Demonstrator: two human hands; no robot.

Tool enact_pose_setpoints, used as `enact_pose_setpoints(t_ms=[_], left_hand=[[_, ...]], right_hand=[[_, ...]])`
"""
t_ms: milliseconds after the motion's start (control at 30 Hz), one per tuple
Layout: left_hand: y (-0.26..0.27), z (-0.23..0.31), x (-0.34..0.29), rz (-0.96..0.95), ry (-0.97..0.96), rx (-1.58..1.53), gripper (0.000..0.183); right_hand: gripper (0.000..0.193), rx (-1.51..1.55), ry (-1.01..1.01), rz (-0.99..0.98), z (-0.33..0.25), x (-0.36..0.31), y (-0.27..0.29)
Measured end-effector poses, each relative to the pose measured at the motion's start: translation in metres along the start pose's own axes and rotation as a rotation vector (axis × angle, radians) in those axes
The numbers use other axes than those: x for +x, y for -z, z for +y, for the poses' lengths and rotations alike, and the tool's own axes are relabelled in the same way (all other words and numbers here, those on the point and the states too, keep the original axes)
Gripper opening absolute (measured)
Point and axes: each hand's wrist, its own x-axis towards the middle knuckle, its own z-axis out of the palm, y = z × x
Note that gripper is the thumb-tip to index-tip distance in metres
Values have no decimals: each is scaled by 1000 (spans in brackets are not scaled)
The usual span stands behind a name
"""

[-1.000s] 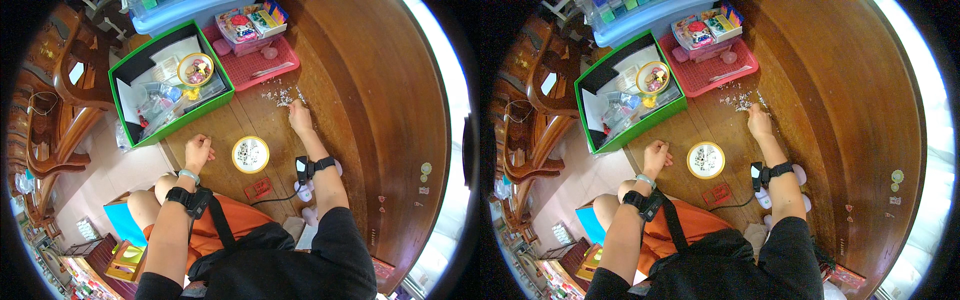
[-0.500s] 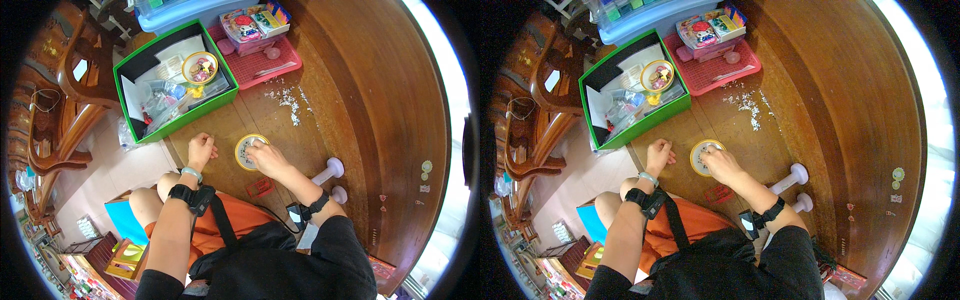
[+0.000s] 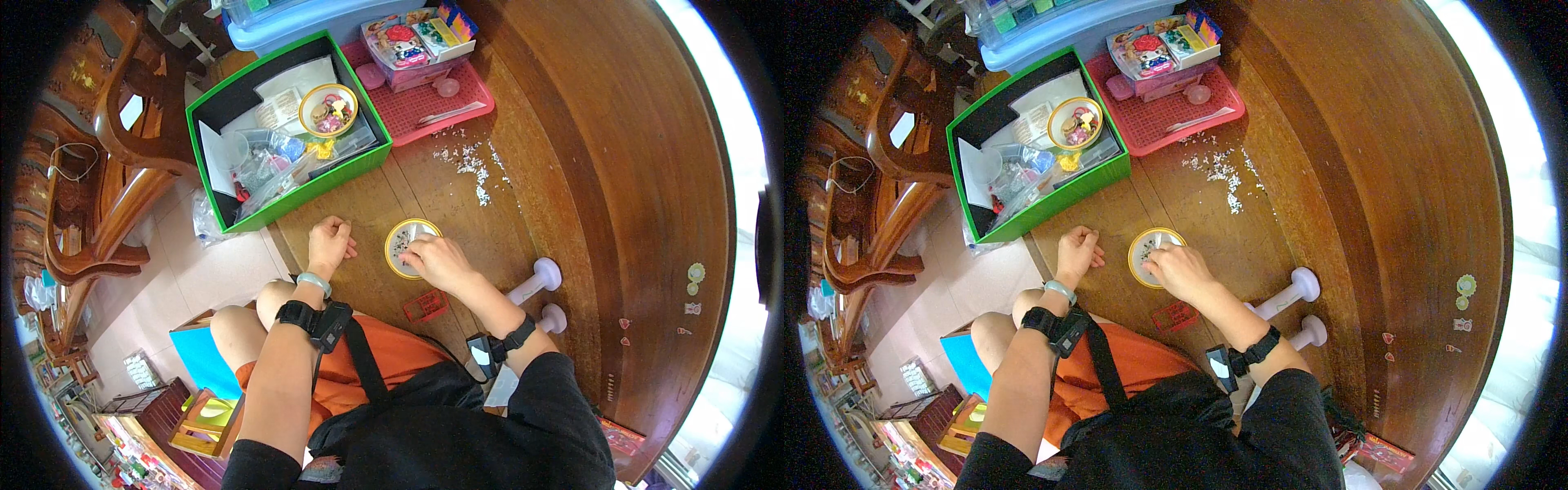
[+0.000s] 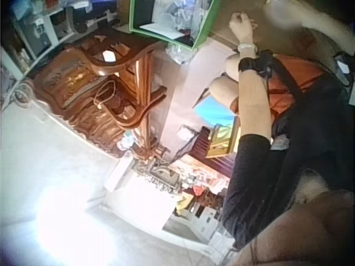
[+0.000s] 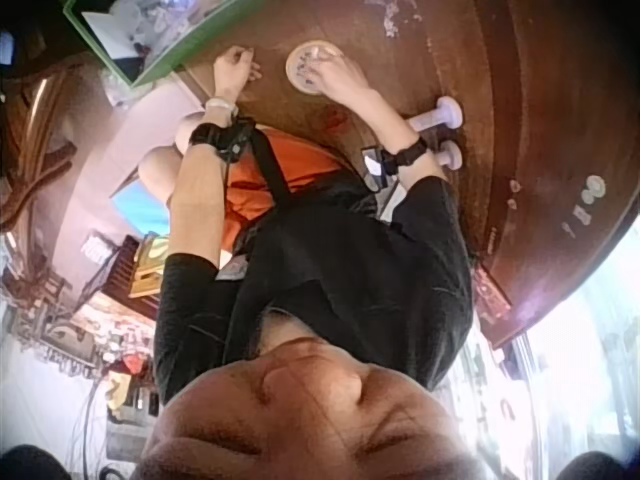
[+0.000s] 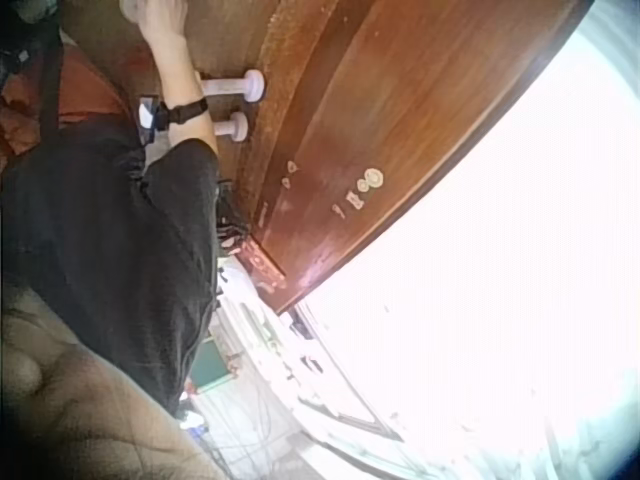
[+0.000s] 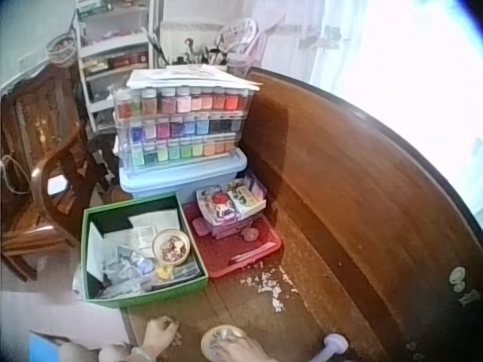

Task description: The person organizes craft supplies on a wooden table, handling a pink pencil case, a green box, papers, and small white beads. They place items into containers and sweep scattered beads into a small bowl.

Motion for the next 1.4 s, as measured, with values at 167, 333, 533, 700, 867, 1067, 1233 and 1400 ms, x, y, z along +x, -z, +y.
enact_pose_setpoints(t_ms=[167,333,533,700,867,1067,1233,1400], left_hand=[[-1,-1,1,4,-1,5,20],[0,-4,2,11,-2,-10,20],[-1,-1,2,11,-17,37,21],[-1,-6,3,3,-16,16,21],[-2,-2,2,12,-2,-3,22],[-2,-1,1,26,12,37,24],[-3,-2,3,18,13,57,23],[-2,-2,2,43,4,13,20]], right_hand=[[16,55,-24,90,1,-1,-5],[14,153,-32,243,6,-5,3],[34,90,-284,688,74,-19,0],[73,-237,-676,572,116,-18,-24],[82,-307,-683,479,116,22,-15],[66,-429,-313,499,98,71,10],[61,-474,35,329,91,97,14],[77,-553,-112,318,103,87,12]])
